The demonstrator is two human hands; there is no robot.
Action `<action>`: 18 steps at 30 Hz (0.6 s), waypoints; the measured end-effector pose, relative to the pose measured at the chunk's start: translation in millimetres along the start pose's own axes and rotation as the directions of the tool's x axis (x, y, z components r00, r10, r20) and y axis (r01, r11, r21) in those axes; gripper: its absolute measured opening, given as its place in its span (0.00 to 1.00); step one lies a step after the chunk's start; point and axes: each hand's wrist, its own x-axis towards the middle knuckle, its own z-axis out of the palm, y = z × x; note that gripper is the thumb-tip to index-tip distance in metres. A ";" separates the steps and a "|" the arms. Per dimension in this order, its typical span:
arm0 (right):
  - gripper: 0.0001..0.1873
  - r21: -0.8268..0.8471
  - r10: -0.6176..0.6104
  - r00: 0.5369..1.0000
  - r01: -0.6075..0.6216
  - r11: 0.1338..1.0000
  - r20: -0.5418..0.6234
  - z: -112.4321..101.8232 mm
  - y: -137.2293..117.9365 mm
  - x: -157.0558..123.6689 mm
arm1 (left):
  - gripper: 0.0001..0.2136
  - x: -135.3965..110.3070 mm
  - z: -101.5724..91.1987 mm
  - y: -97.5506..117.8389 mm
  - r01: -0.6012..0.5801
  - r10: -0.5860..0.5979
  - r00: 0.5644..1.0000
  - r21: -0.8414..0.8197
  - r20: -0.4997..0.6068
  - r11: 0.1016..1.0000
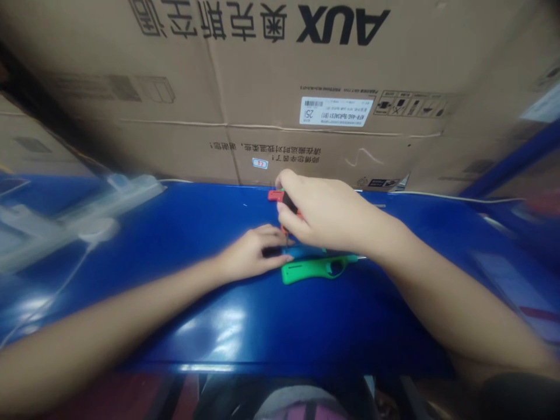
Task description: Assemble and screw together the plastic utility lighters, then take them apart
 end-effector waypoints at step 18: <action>0.12 0.102 -0.130 0.991 0.134 0.986 -0.043 2.2 9.5 -3.1 | 0.15 -2.0 -2.6 -1.7 -0.061 0.061 0.998 0.014 0.033 0.998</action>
